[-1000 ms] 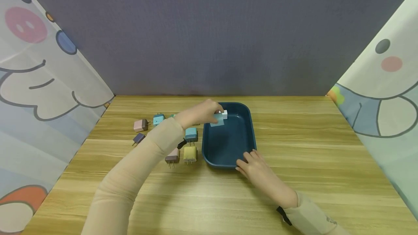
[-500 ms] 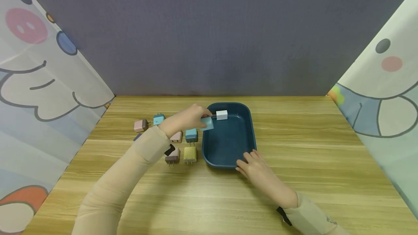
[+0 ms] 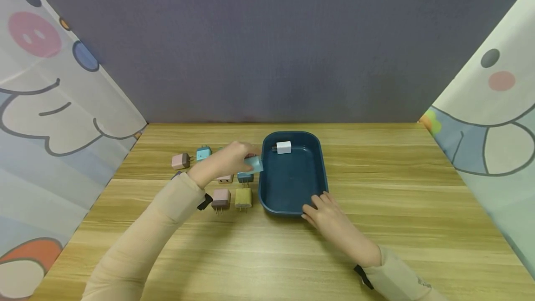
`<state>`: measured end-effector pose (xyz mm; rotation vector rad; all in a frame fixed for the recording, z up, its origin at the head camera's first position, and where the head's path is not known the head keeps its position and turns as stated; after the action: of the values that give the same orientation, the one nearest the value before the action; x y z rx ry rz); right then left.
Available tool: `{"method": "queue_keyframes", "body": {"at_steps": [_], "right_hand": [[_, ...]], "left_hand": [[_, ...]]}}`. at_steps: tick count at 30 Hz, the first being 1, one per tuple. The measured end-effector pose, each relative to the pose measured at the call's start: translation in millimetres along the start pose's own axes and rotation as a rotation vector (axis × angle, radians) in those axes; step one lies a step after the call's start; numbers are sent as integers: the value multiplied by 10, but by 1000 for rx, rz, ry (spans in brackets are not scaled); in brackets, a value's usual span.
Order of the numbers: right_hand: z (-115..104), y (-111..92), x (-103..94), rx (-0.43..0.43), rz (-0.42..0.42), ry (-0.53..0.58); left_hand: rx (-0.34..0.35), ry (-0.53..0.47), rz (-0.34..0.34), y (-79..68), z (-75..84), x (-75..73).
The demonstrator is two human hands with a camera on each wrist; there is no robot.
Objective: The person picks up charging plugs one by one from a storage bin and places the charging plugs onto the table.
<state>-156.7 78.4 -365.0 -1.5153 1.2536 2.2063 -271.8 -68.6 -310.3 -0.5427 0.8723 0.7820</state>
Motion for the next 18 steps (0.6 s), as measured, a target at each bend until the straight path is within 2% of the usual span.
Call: {"method": "queue_keyframes", "body": {"at_steps": [4, 11, 18], "right_hand": [[3, -3, -5, -5, -3, -4], [11, -3, 14, 5, -32, -3], [8, 3, 1, 5, -21, -2]], "left_hand": [[-29, -3, 5, -60, -69, 16], [8, -2, 39, -157, -137, 3], [-6, -1, 47, -276, -240, 7]]}}
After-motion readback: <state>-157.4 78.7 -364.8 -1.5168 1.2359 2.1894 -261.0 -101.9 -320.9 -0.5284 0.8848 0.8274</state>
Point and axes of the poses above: each hand's wrist, its own y-axis towards the middle knuckle, its own x-axis out of the palm, z = x × y, the point moved 9 cm from there along y, towards the middle knuckle, and after that the axes turned 10 degrees about -y, right-handed, at the moved point
